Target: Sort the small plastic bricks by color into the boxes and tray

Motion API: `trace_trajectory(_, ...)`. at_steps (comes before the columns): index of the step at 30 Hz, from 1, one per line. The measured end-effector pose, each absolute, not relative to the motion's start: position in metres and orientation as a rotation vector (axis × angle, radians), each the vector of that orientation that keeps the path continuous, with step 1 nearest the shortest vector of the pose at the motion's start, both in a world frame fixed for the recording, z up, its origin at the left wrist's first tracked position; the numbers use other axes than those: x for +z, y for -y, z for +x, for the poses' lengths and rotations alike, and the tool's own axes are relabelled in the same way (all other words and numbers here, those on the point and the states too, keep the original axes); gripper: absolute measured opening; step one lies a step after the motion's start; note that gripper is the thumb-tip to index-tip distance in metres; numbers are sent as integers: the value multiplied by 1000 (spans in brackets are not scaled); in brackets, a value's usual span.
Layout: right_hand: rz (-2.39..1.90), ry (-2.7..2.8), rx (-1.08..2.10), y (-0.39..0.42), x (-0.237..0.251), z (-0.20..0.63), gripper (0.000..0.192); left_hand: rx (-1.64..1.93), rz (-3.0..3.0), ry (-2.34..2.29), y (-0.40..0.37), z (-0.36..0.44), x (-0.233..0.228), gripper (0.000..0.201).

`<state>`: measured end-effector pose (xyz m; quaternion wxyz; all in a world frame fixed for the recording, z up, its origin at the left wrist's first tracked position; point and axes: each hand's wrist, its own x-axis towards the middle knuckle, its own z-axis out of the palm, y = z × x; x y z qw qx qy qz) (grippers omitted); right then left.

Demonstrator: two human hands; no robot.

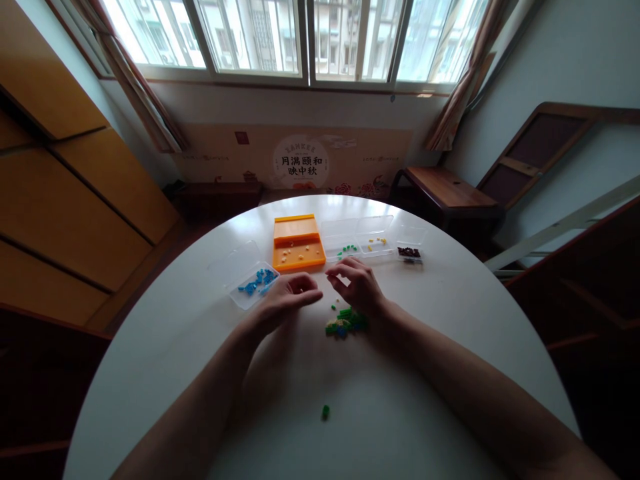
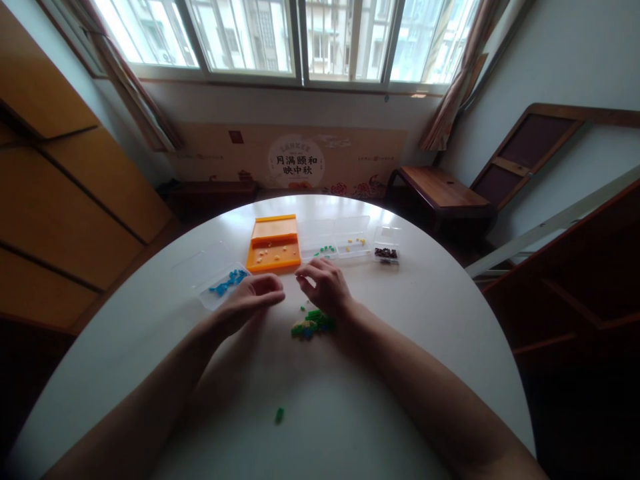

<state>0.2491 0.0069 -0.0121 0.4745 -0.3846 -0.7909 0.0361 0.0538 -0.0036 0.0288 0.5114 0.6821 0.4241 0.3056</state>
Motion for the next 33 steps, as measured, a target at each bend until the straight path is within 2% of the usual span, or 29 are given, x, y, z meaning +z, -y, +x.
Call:
trace_trajectory(3, -1013, 1849, 120, -10, -12, 253, 11, 63, 1900, -880, 18, 56, 54, 37)
trace_trajectory(6, -1052, 1815, 128, -11, -12, 255, 12, -357, 2122, -877, 42, 69, 69, 39)
trace_trajectory(13, -1054, 1812, 98, -7, -10, 258, 13, -596, 2521, -1048, 79, 93, 66, 50)
trace_trajectory(18, -1038, 1797, 84, -6, -9, 259, 12, -505, 2492, -1159, 66, 85, 66, 41)
trace_trajectory(26, -1060, 1801, 100, -7, -10, 258, 12, 144, 2383, -1430, 29, 61, 51, 30)
trace_trajectory(33, -1063, 1812, 106, -9, -13, 257, 12, 295, 2336, -1294, 20, 56, 37, 16)
